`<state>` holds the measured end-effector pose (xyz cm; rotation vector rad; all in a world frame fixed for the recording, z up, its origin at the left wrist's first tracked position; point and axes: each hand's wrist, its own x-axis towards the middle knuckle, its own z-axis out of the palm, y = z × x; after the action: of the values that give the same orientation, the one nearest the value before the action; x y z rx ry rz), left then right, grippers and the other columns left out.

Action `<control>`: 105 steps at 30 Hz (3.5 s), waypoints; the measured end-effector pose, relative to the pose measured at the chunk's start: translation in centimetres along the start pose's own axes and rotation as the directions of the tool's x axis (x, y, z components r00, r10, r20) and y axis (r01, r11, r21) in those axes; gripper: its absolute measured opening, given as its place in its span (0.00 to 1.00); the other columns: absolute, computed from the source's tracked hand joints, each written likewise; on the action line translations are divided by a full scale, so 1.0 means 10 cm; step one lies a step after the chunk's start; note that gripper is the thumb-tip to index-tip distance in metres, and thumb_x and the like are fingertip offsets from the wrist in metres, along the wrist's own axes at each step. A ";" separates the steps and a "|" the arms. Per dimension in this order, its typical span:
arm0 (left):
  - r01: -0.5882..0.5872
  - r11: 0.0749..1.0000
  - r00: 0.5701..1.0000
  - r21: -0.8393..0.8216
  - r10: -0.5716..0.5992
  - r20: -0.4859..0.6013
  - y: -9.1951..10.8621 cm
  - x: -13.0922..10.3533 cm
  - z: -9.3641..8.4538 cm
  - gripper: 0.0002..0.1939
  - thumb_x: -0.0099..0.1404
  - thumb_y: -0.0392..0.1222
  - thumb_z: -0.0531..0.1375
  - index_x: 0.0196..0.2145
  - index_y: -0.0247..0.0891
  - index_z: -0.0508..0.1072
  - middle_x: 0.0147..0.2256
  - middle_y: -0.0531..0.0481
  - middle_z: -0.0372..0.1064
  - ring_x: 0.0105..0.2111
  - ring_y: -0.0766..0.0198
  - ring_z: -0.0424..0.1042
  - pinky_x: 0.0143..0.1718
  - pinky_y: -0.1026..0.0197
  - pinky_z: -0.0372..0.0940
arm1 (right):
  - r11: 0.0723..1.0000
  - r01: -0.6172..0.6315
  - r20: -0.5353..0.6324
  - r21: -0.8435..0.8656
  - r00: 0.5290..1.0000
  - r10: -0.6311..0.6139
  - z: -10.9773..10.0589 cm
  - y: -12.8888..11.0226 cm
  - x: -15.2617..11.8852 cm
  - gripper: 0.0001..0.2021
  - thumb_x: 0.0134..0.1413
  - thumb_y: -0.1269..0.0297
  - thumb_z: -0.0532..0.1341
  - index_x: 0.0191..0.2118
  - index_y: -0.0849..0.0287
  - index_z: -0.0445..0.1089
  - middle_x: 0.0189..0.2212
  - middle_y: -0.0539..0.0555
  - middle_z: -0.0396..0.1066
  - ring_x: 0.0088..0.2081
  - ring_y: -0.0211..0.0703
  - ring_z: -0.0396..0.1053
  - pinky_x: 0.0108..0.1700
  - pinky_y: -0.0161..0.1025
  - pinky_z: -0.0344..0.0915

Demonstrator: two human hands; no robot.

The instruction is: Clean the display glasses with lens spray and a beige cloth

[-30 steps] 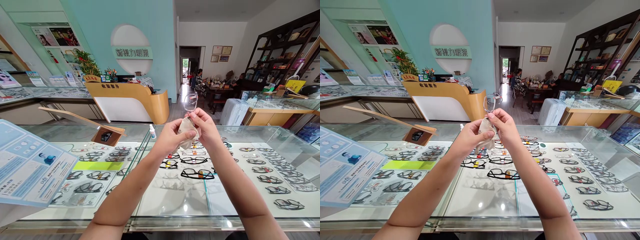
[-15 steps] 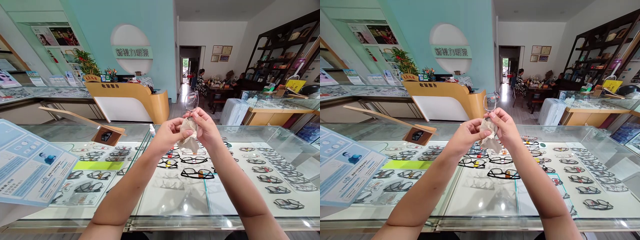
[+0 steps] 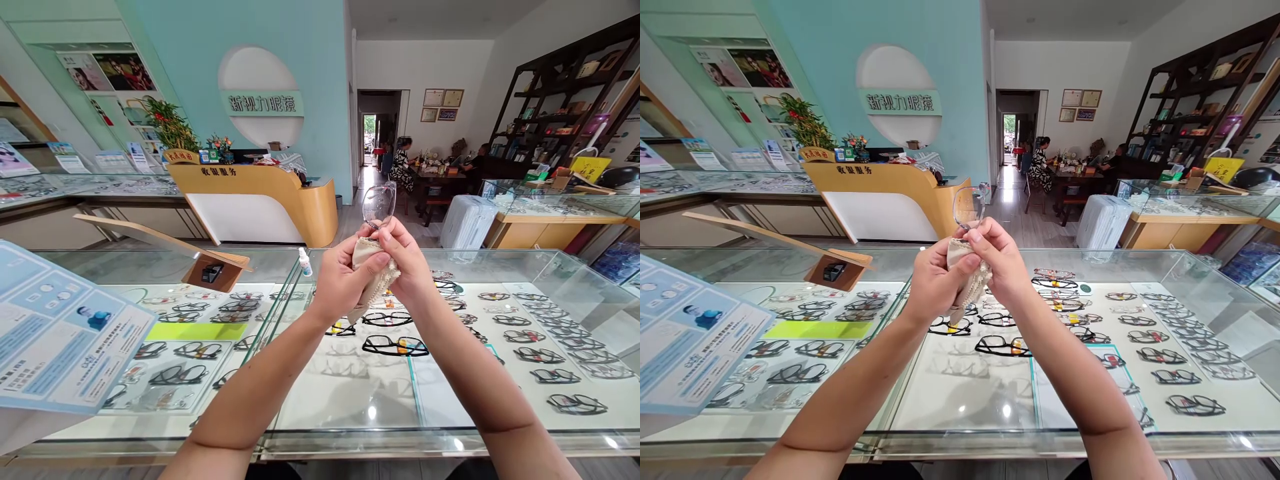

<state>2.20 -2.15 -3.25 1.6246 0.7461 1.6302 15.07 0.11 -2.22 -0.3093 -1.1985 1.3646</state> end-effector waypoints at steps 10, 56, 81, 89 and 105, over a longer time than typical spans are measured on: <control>-0.106 0.994 0.987 -0.004 0.105 -0.123 -0.01 -0.01 -0.03 0.28 0.72 0.69 0.66 0.35 0.39 0.82 0.31 0.50 0.73 0.31 0.63 0.67 0.35 0.61 0.65 | 0.994 0.097 0.064 -0.055 0.994 -0.094 0.10 -0.06 -0.09 0.19 0.57 0.45 0.77 0.33 0.50 0.72 0.42 0.51 0.78 0.40 0.43 0.72 0.44 0.39 0.72; 0.147 0.973 0.978 -0.178 -0.170 -0.119 0.00 0.30 -0.35 0.36 0.62 0.81 0.67 0.34 0.40 0.78 0.25 0.52 0.73 0.29 0.60 0.76 0.30 0.62 0.70 | 0.936 0.061 0.151 -0.347 0.988 -0.008 -0.21 -0.23 -0.02 0.13 0.63 0.49 0.74 0.35 0.51 0.78 0.57 0.54 0.76 0.67 0.52 0.67 0.70 0.52 0.60; -0.086 0.991 0.975 -0.102 0.062 -0.215 -0.09 0.23 -0.29 0.24 0.71 0.67 0.69 0.47 0.43 0.77 0.33 0.54 0.71 0.29 0.68 0.68 0.32 0.66 0.66 | 0.929 -0.006 0.250 -0.369 0.963 0.105 -0.11 -0.01 0.01 0.18 0.61 0.47 0.75 0.33 0.54 0.74 0.43 0.52 0.66 0.44 0.44 0.65 0.48 0.43 0.64; 0.081 0.945 0.976 -0.317 -0.139 -0.166 -0.05 0.27 -0.27 0.31 0.56 0.67 0.79 0.37 0.39 0.74 0.28 0.56 0.71 0.24 0.70 0.66 0.26 0.67 0.63 | 0.906 0.083 0.263 -0.416 0.964 0.032 -0.10 0.02 0.01 0.19 0.65 0.44 0.72 0.34 0.53 0.72 0.39 0.51 0.68 0.41 0.44 0.64 0.47 0.42 0.62; 0.036 0.998 0.997 -0.044 -0.033 0.074 0.02 0.26 -0.38 0.25 0.57 0.58 0.80 0.42 0.37 0.84 0.35 0.48 0.78 0.32 0.64 0.72 0.35 0.64 0.70 | 0.960 -0.105 0.155 -0.260 0.977 0.149 -0.19 -0.12 0.03 0.21 0.57 0.44 0.77 0.32 0.54 0.73 0.30 0.48 0.67 0.34 0.41 0.62 0.41 0.40 0.62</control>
<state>-1.53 0.13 -1.78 1.6211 0.6911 1.5445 17.23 0.93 -1.93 -0.4609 -1.5238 1.3730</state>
